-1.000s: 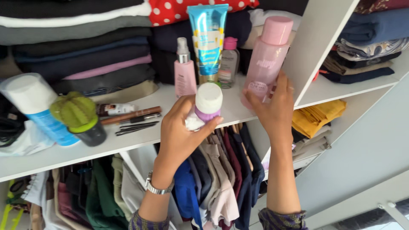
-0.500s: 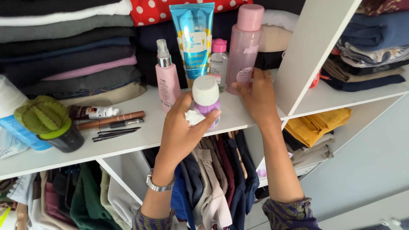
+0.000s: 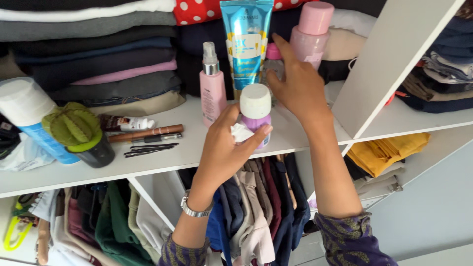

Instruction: The person packs clothes into a basin, then wipes and organizes various cosmetic bottles, tubes, and personal care products on the closet shelves using a tissue.

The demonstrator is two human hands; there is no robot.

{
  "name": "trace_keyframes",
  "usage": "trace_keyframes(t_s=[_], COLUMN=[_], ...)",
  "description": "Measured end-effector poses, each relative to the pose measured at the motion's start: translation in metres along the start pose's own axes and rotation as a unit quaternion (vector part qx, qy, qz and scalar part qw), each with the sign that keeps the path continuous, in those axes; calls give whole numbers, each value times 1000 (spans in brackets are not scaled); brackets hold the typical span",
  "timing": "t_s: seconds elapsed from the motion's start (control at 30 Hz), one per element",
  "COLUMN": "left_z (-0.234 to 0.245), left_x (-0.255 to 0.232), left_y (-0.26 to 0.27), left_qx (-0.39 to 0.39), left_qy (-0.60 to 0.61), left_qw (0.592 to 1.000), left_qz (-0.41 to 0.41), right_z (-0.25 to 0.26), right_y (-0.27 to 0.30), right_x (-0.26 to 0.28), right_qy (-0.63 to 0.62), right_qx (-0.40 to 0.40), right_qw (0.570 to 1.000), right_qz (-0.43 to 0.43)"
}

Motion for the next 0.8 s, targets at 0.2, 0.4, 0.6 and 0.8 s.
trace_keyframes(t_s=[0.2,0.4,0.6,0.8], left_z=[3,2,3,3], left_x=[-2,-2,-2,-2], left_y=[1,1,2,2], left_qx=[1,4,-13,-11], left_qy=[-5,-5,-4,-2], left_qw=[1000,1000,1000,1000], left_qz=[-27,-16,-4,3], right_z=[18,34,37,25], right_y=[35,54,51,50], right_x=[18,28,3,-7], right_qy=[86,46,-93,-197], right_qx=[-85,-123,-133,-62], right_qw=[990,989,987,978], right_qz=[-73,71,15,14])
Point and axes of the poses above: each hand's wrist, its own y-axis away from the middle knuckle, its own z-axis out of the back of the hand, x = y × z, the point moved 6 cm from there along -y, towards the middle knuckle, and after that the axes turned 7 degrees about x, right-handed, at the moved point
